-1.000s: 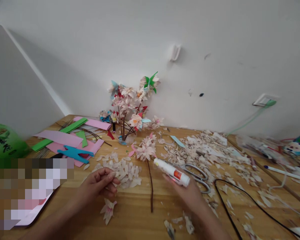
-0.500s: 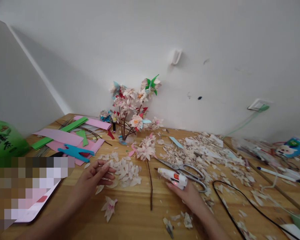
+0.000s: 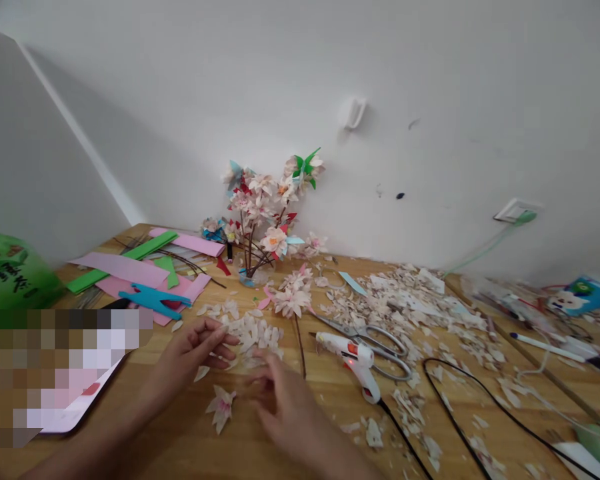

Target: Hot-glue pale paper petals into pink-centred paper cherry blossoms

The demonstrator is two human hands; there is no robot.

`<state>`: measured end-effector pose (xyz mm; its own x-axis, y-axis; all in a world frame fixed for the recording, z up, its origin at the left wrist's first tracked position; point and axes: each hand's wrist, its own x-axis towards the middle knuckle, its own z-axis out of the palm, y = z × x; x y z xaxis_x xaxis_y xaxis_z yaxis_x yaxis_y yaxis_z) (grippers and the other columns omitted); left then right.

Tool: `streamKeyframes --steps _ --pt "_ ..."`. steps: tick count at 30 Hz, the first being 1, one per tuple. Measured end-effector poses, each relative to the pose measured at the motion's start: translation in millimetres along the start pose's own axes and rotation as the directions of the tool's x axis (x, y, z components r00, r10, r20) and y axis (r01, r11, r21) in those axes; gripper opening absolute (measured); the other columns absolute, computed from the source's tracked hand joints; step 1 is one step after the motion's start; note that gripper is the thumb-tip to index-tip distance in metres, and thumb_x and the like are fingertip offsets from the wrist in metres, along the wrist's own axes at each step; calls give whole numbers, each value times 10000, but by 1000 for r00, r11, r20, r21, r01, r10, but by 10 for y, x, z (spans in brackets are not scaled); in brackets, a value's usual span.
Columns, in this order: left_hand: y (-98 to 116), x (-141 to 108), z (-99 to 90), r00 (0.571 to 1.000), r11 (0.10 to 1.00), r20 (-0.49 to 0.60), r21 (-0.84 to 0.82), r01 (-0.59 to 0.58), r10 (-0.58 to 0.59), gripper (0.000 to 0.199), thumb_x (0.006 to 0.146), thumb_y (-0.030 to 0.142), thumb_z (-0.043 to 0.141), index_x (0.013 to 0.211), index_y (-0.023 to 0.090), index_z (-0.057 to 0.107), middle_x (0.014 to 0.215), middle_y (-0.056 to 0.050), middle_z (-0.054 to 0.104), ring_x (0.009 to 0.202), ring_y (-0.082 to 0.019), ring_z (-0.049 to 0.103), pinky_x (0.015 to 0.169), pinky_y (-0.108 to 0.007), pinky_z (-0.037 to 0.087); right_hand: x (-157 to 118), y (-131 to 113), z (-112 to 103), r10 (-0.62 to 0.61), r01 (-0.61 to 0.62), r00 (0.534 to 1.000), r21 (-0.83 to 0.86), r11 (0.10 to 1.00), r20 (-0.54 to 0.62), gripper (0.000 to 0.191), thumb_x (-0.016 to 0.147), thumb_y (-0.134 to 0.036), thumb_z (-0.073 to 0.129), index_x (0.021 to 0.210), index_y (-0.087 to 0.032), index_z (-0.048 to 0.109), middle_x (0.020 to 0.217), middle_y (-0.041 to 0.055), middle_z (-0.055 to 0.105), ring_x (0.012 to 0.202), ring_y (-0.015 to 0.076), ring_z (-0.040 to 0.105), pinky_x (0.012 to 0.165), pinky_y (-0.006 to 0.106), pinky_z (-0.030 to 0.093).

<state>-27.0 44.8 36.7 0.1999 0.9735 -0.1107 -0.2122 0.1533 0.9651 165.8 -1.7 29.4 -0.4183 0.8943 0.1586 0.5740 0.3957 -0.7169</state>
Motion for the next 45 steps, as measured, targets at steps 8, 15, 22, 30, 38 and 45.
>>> streamKeyframes --steps 8,15,22,30,38,45 --pt "-17 42 -32 1000 1000 21 20 18 -19 300 683 429 642 713 164 504 733 -25 695 594 -137 655 543 -255 524 190 -13 214 59 -71 993 122 990 105 556 664 -8 504 1167 -218 398 903 41 689 823 195 642 729 321 486" --pt "27 18 -45 996 996 85 91 25 -33 260 701 413 630 721 164 562 734 -30 697 603 -138 650 560 -253 522 41 173 33 175 -188 982 549 815 77 563 645 -69 552 1142 -252 359 778 -36 629 715 143 621 672 280 487" --pt "60 -113 -5 964 857 241 467 -218 114 187 769 357 559 771 219 685 668 -31 694 633 -171 646 595 -253 495 -41 87 -162 33 -32 999 118 993 -10 507 745 -47 482 1189 -251 347 805 -15 693 822 178 638 837 371 447" --pt "199 -264 19 755 414 633 648 -639 174 322 834 197 468 1088 331 616 950 -42 707 807 -207 653 674 -268 470 -150 150 -208 -284 241 953 -303 922 -103 563 803 -57 430 1294 -270 256 840 29 709 928 240 642 761 395 517" --pt "116 -290 24 657 275 685 597 -754 315 420 823 151 490 1182 366 531 995 -9 705 806 -202 667 695 -258 501 -159 91 -196 -329 291 941 -313 904 -74 673 800 -38 423 1353 -302 147 963 45 691 944 237 634 763 392 531" --pt "139 -306 71 633 176 738 608 -774 232 331 869 170 408 1139 286 561 983 -44 698 803 -190 660 684 -260 509 -164 112 -177 -323 278 943 -339 899 -83 578 797 -35 411 1304 -245 229 902 51 697 934 235 637 764 385 532"
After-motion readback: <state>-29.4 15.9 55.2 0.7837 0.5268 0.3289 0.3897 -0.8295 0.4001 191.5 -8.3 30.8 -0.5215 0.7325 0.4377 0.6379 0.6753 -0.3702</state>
